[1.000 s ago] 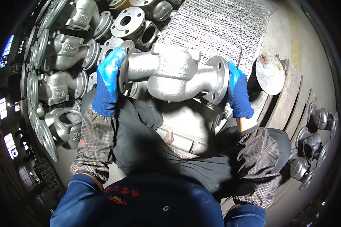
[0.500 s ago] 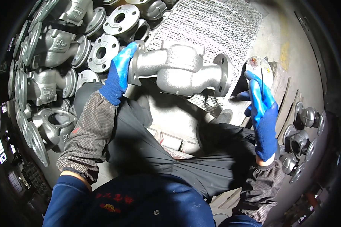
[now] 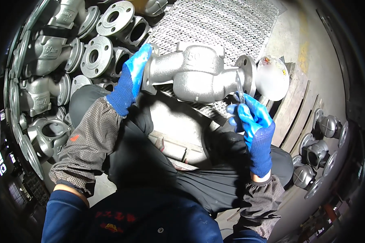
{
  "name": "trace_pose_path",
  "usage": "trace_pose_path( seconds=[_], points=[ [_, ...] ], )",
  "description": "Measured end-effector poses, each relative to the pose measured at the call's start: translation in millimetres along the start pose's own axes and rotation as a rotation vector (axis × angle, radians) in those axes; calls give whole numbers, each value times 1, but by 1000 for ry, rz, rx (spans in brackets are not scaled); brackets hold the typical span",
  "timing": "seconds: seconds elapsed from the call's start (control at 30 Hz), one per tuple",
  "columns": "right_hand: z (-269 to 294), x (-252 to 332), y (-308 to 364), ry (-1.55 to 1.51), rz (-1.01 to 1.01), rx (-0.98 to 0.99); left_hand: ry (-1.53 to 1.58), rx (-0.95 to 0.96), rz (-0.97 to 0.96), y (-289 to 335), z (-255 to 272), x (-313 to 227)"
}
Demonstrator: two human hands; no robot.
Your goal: The person picks up a metal valve component, uses a hand scraper to clean or deburr the edges and interior surfaces, and places it back onto a pallet with other similar valves.
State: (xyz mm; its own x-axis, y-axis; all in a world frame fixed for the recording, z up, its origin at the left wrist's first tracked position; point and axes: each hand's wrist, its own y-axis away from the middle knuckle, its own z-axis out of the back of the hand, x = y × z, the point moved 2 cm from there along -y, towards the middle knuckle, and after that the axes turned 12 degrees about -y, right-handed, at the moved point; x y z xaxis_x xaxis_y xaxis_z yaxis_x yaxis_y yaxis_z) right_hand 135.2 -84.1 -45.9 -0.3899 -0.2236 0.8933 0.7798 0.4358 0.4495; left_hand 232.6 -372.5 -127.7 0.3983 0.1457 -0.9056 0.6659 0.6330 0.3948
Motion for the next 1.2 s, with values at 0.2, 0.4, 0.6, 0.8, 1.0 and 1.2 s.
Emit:
trace_pose_path(
  seconds=[0.2,0.4,0.6,0.8,1.0,1.2],
  points=[
    [-21,6,-12,-111,138,-6,-128,-21,16,8,3,-7],
    [-38,2,-15,182,297,11,-291,20,-202,18,5,12],
    [-47,10,-9,547,412,97,-82,47,133,31,2,-9],
    [-55,19,-5,553,327,39,-74,96,170,30,1,-13],
    [-64,19,-5,559,322,0,-152,100,74,27,4,-1],
    [-64,20,-3,569,318,-18,-183,98,87,30,6,-5]
  ],
)
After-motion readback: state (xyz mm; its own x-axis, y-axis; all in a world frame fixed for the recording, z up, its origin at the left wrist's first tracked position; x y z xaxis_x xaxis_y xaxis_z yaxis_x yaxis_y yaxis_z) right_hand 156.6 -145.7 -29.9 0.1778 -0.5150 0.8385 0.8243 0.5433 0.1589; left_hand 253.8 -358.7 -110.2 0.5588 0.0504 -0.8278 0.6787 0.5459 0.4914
